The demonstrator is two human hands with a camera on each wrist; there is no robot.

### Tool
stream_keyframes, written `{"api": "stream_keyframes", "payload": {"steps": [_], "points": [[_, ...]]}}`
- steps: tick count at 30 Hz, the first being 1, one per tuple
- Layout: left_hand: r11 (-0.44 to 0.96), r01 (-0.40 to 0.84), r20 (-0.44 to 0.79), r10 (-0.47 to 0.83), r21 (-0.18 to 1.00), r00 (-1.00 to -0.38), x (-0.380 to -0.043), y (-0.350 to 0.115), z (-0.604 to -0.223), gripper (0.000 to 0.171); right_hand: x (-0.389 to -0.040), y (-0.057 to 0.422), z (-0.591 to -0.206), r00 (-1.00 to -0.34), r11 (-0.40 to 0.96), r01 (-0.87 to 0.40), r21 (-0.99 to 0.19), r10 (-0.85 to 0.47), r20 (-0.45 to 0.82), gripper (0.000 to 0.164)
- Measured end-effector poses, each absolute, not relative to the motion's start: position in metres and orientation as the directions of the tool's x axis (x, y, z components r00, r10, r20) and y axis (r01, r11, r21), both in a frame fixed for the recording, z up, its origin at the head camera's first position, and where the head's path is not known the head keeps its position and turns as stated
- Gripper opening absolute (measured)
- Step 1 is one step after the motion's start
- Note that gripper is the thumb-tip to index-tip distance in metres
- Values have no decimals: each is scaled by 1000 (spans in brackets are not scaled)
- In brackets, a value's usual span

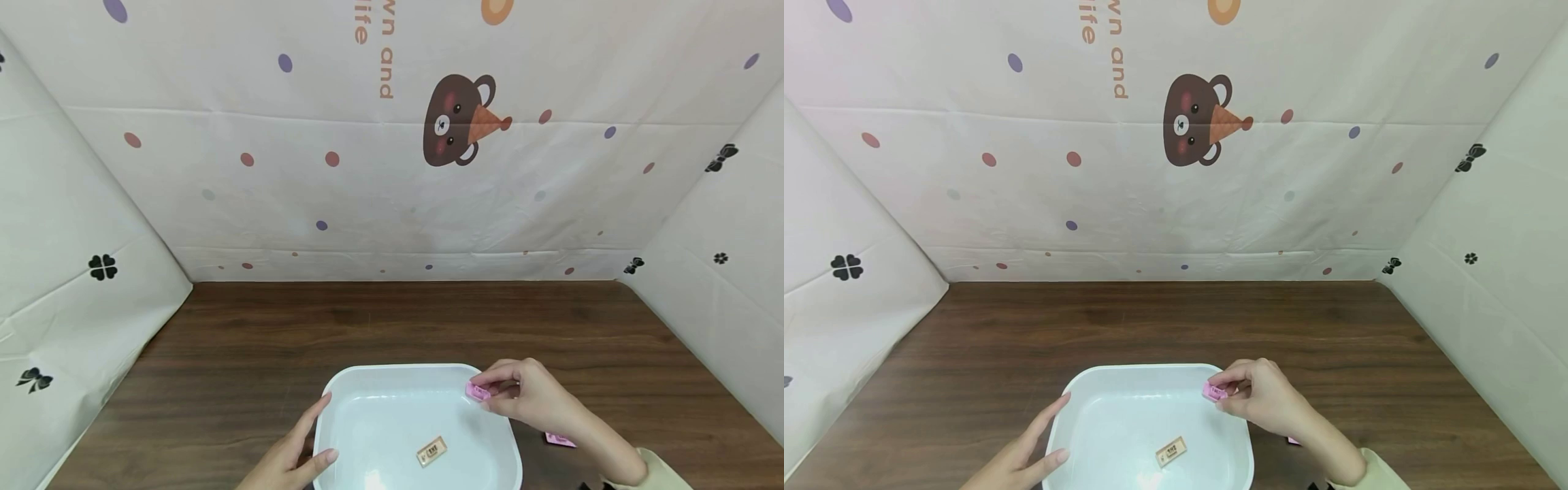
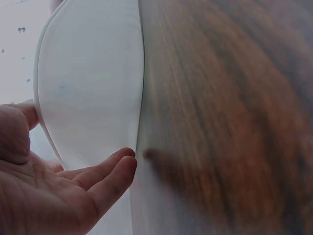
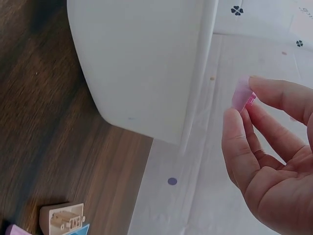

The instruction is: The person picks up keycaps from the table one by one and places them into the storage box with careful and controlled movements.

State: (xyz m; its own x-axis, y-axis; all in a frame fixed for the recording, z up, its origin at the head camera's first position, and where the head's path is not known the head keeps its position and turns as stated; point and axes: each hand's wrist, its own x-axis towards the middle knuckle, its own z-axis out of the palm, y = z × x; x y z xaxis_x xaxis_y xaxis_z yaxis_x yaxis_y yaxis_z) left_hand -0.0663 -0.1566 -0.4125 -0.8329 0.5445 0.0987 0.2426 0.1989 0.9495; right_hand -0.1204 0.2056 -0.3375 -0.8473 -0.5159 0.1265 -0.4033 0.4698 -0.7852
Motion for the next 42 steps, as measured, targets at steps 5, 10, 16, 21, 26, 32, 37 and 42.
{"api": "stream_keyframes", "payload": {"steps": [5,10,16,21,26,32,37,42], "points": [[199,237,94,543,951,-834,-66,-157,-413,64,-120,200,-339,-840,446,-412,-794,-524,141,21],[198,245,101,543,949,-834,-66,-157,-413,64,-120,193,-341,-824,445,-451,-774,-541,169,20],[194,244,103,542,950,-834,-66,-157,-413,64,-122,187,-344,-816,456,-456,-765,-557,155,20],[192,237,99,542,952,-834,-66,-157,-413,64,-122,182,-348,-813,446,-434,-783,-568,128,20],[193,216,79,543,957,-836,-65,-157,-414,64,-121,178,-350,-817,449,-402,-798,-569,91,20],[187,232,95,545,955,-833,-66,-157,-414,64,-122,173,-353,-822,450,-368,-814,-567,58,23],[189,249,111,542,950,-833,-66,-156,-413,64,-124,169,-357,-825,467,-355,-810,-563,37,23],[201,238,96,539,950,-837,-66,-156,-412,64,-126,165,-360,-822,467,-349,-812,-569,26,23]]}}
